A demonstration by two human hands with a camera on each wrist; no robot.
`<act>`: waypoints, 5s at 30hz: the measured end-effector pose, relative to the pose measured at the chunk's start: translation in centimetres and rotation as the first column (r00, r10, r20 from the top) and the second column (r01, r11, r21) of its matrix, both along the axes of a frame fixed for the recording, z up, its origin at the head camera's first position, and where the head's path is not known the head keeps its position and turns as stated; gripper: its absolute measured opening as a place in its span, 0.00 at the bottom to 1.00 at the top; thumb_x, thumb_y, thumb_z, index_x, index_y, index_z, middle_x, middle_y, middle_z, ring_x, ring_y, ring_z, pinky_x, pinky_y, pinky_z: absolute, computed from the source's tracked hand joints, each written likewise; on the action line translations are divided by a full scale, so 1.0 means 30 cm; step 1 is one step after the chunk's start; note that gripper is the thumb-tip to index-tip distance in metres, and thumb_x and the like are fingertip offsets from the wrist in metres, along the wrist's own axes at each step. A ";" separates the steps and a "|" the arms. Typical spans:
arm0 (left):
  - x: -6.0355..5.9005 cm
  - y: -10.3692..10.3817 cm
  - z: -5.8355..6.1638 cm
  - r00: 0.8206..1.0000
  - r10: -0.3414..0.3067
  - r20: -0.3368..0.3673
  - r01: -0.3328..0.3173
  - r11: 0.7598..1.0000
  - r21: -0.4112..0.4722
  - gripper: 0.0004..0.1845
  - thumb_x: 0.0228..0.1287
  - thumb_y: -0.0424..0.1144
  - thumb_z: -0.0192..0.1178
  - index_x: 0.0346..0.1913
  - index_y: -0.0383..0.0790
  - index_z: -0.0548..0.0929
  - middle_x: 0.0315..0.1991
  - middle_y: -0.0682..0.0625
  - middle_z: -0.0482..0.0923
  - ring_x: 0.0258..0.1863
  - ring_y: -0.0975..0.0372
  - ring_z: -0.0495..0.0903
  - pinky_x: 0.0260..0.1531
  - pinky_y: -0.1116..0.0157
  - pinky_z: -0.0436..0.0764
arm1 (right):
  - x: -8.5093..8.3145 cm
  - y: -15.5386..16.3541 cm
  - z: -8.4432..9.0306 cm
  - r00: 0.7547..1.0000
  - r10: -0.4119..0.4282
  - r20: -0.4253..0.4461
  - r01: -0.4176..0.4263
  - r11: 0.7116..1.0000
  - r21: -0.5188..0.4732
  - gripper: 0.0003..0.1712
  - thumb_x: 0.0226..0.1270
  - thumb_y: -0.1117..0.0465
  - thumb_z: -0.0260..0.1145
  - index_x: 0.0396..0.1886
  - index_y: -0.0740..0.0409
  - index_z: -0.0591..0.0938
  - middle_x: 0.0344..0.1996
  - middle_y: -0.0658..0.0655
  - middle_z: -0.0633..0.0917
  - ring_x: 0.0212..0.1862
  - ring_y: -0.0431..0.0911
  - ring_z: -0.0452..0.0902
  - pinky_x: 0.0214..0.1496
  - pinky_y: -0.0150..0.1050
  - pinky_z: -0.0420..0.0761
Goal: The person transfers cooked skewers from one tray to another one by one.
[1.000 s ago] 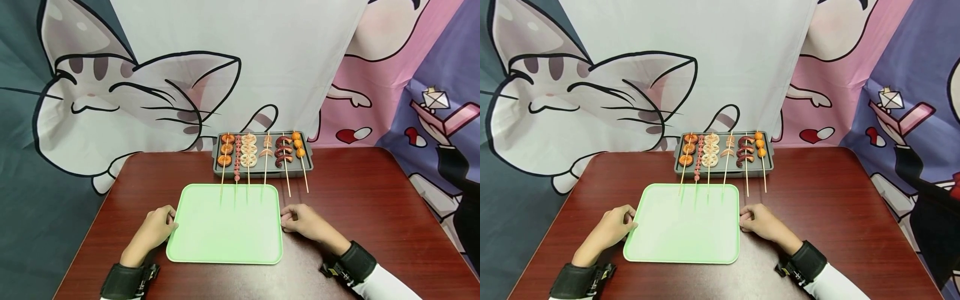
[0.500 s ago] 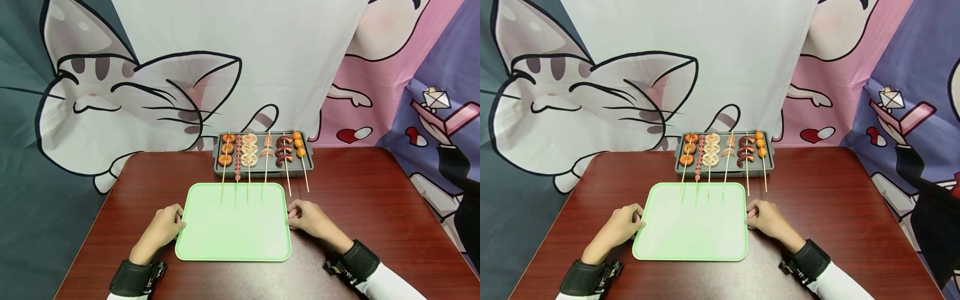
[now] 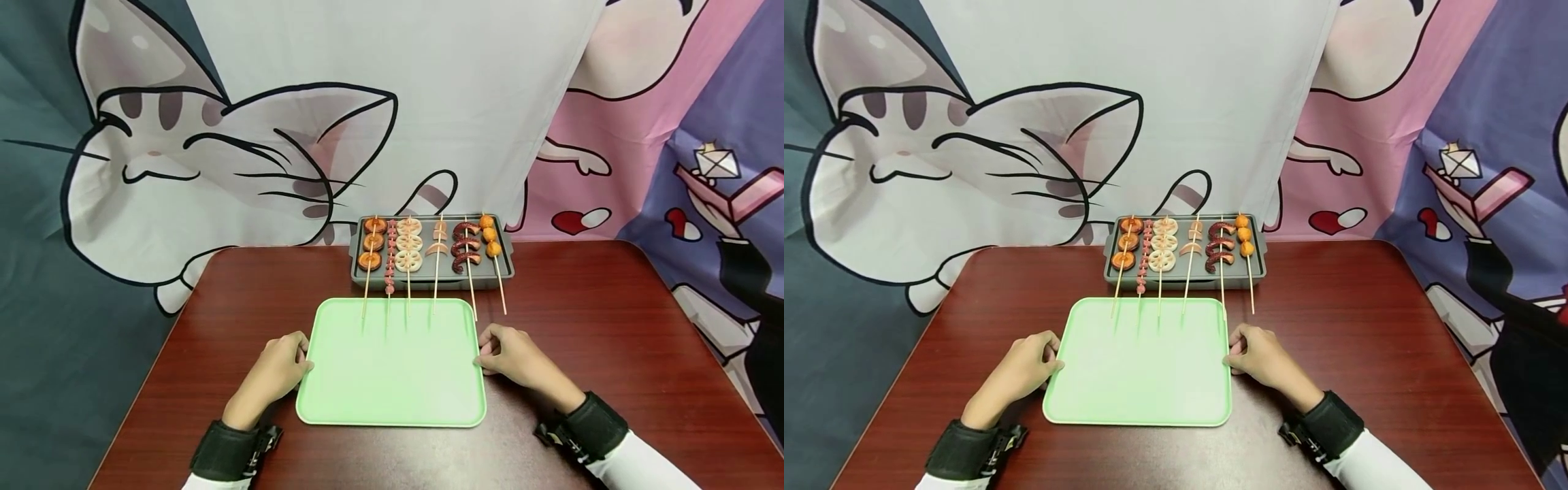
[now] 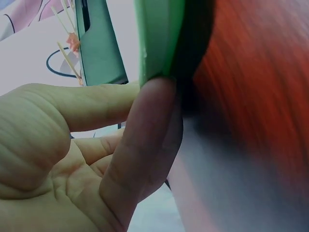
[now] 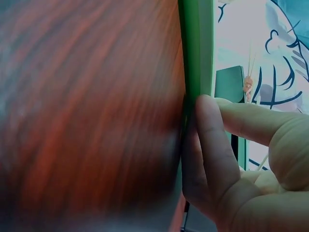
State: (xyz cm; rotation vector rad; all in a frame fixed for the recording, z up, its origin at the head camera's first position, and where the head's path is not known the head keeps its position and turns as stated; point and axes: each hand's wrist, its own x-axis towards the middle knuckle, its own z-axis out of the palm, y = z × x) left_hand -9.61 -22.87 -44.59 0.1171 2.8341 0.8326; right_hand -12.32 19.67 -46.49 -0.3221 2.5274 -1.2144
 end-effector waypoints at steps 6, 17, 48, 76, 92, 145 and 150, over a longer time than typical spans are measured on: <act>-0.004 0.020 0.001 1.000 -0.006 -0.004 0.006 1.000 0.009 0.10 0.63 0.27 0.69 0.37 0.35 0.76 0.22 0.51 0.69 0.20 0.61 0.67 0.25 0.68 0.68 | -0.004 0.020 0.005 1.000 -0.003 -0.023 0.004 1.000 0.031 0.13 0.60 0.64 0.77 0.38 0.61 0.81 0.27 0.49 0.84 0.27 0.40 0.82 0.29 0.31 0.82; -0.009 0.077 -0.004 1.000 -0.006 0.007 0.006 1.000 0.026 0.09 0.64 0.27 0.68 0.38 0.34 0.77 0.22 0.51 0.70 0.20 0.61 0.68 0.25 0.67 0.69 | -0.009 0.067 0.009 1.000 -0.020 0.005 0.020 0.999 0.043 0.14 0.60 0.64 0.77 0.38 0.62 0.80 0.27 0.52 0.83 0.27 0.41 0.83 0.28 0.32 0.83; -0.026 0.194 -0.021 0.996 0.016 0.093 -0.031 0.986 0.161 0.08 0.68 0.25 0.64 0.40 0.34 0.74 0.25 0.47 0.72 0.13 0.58 0.77 0.17 0.65 0.79 | -0.034 0.167 0.021 0.995 -0.021 0.099 0.016 0.998 0.054 0.10 0.63 0.67 0.74 0.36 0.64 0.79 0.26 0.55 0.82 0.27 0.44 0.84 0.29 0.36 0.88; -0.042 0.175 0.005 0.994 0.012 0.105 -0.030 0.985 0.170 0.09 0.67 0.28 0.67 0.47 0.30 0.81 0.24 0.47 0.76 0.11 0.60 0.78 0.17 0.66 0.82 | -0.053 0.190 0.008 0.978 -0.006 0.208 0.026 0.996 -0.090 0.11 0.66 0.69 0.72 0.39 0.69 0.77 0.30 0.58 0.80 0.31 0.47 0.82 0.33 0.37 0.90; -0.129 0.156 0.086 0.995 -0.053 -0.085 0.072 0.970 0.232 0.20 0.74 0.32 0.58 0.64 0.28 0.78 0.47 0.41 0.84 0.44 0.55 0.82 0.45 0.58 0.83 | -0.054 0.186 0.004 0.977 -0.015 0.212 0.036 0.995 -0.093 0.11 0.65 0.70 0.72 0.39 0.70 0.77 0.29 0.58 0.79 0.31 0.46 0.81 0.32 0.37 0.90; -0.295 0.254 0.012 0.980 0.051 0.195 -0.188 0.581 0.792 0.23 0.69 0.25 0.64 0.63 0.18 0.74 0.41 0.41 0.86 0.27 0.66 0.87 0.31 0.72 0.88 | -0.051 0.190 0.004 0.974 0.009 0.226 0.022 0.991 -0.132 0.12 0.65 0.70 0.72 0.39 0.71 0.76 0.30 0.58 0.80 0.31 0.45 0.82 0.34 0.37 0.90; -0.301 0.257 0.017 0.981 0.049 0.187 -0.182 0.558 0.810 0.22 0.69 0.23 0.63 0.63 0.17 0.73 0.36 0.48 0.85 0.27 0.66 0.88 0.31 0.72 0.88 | -0.049 0.188 0.006 0.975 0.016 0.224 0.018 0.989 -0.149 0.12 0.66 0.70 0.72 0.40 0.72 0.76 0.30 0.58 0.80 0.31 0.45 0.82 0.34 0.38 0.90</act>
